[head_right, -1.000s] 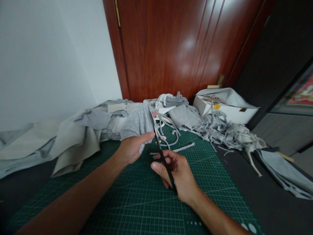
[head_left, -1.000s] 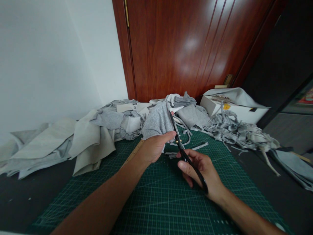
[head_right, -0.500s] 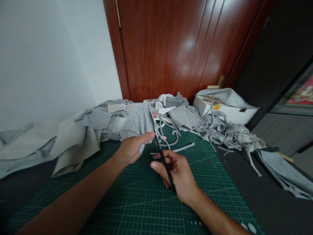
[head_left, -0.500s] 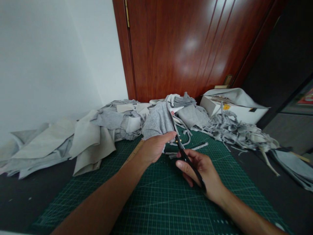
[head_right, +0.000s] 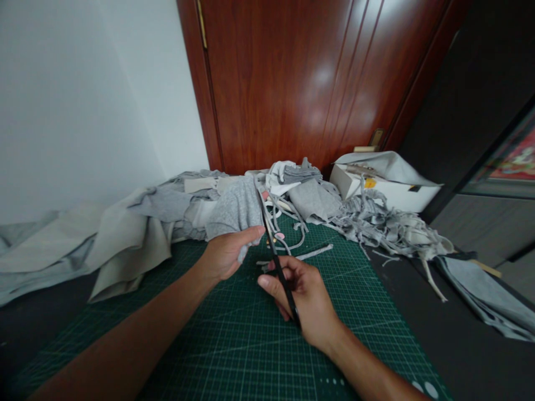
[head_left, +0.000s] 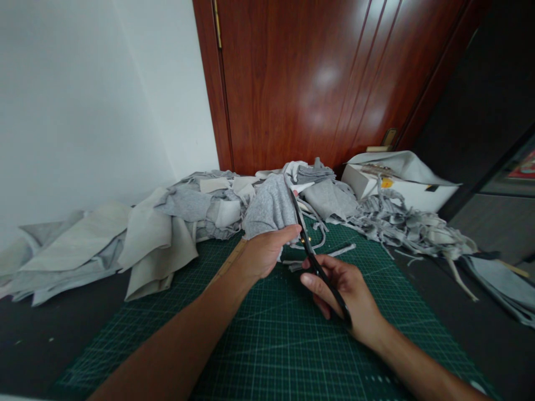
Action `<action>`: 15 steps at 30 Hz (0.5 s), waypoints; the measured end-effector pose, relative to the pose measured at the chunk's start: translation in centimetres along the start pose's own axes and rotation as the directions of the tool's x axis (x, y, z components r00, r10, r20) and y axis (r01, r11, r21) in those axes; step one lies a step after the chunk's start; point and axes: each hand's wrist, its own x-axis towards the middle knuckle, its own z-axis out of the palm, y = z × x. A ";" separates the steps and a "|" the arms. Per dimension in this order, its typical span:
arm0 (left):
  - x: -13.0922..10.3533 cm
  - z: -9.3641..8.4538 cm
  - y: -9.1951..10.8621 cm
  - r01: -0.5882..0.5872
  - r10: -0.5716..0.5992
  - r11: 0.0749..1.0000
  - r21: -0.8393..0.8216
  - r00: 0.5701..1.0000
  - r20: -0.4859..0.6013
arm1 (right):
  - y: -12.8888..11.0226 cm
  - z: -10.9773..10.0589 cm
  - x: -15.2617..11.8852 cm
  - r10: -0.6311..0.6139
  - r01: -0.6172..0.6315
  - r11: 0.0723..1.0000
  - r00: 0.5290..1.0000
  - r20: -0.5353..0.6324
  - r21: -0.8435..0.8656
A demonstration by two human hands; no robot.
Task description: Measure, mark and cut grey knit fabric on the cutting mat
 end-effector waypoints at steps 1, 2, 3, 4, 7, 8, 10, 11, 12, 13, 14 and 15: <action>0.0 0.0 0.0 0.003 -0.003 1.000 0.003 1.000 0.002 | 0.0 0.0 0.0 0.001 -0.001 1.000 1.000 0.001 0.002; 0.0 0.0 0.0 0.012 -0.012 1.000 0.006 1.000 0.008 | 0.1 0.0 0.0 0.002 -0.002 1.000 1.000 0.001 0.004; 0.0 0.0 0.1 0.021 -0.021 1.000 0.008 1.000 0.015 | 0.1 0.0 0.0 0.002 -0.002 1.000 1.000 0.000 0.005; -0.1 0.0 0.1 0.025 -0.025 1.000 0.009 0.999 0.020 | 0.1 0.0 0.0 0.001 -0.001 1.000 1.000 -0.003 0.006; -0.1 0.0 0.2 0.011 -0.011 1.000 0.014 1.000 0.012 | 0.1 0.0 0.0 -0.005 0.005 1.000 1.000 -0.007 0.002; -0.1 0.0 0.2 0.006 -0.006 1.000 0.016 1.000 0.005 | 0.0 0.1 0.0 -0.005 0.005 1.000 1.000 -0.008 0.001; -0.1 0.1 0.1 0.004 -0.004 1.000 0.008 1.000 -0.002 | -0.2 0.1 0.0 0.003 -0.003 1.000 1.000 -0.005 0.002; 0.0 0.1 0.1 -0.001 0.001 1.000 -0.007 1.000 -0.004 | -0.3 0.1 0.0 0.006 -0.006 1.000 1.000 -0.005 0.003; 0.1 0.1 0.1 -0.011 0.011 1.000 -0.027 1.000 -0.006 | -0.3 0.1 0.0 0.010 -0.010 1.000 1.000 -0.003 0.003; 0.1 0.1 0.0 -0.024 0.024 0.998 -0.049 1.000 -0.007 | -0.3 0.2 0.0 0.013 -0.013 1.000 1.000 -0.002 0.002; 0.2 0.2 0.1 -0.038 0.037 0.997 -0.071 0.999 -0.007 | -0.3 0.2 0.0 0.013 -0.013 1.000 1.000 0.000 0.000; 0.2 0.3 0.1 -0.043 0.042 0.995 -0.092 0.999 -0.015 | -0.3 0.2 0.0 0.010 -0.010 1.000 1.000 0.002 -0.002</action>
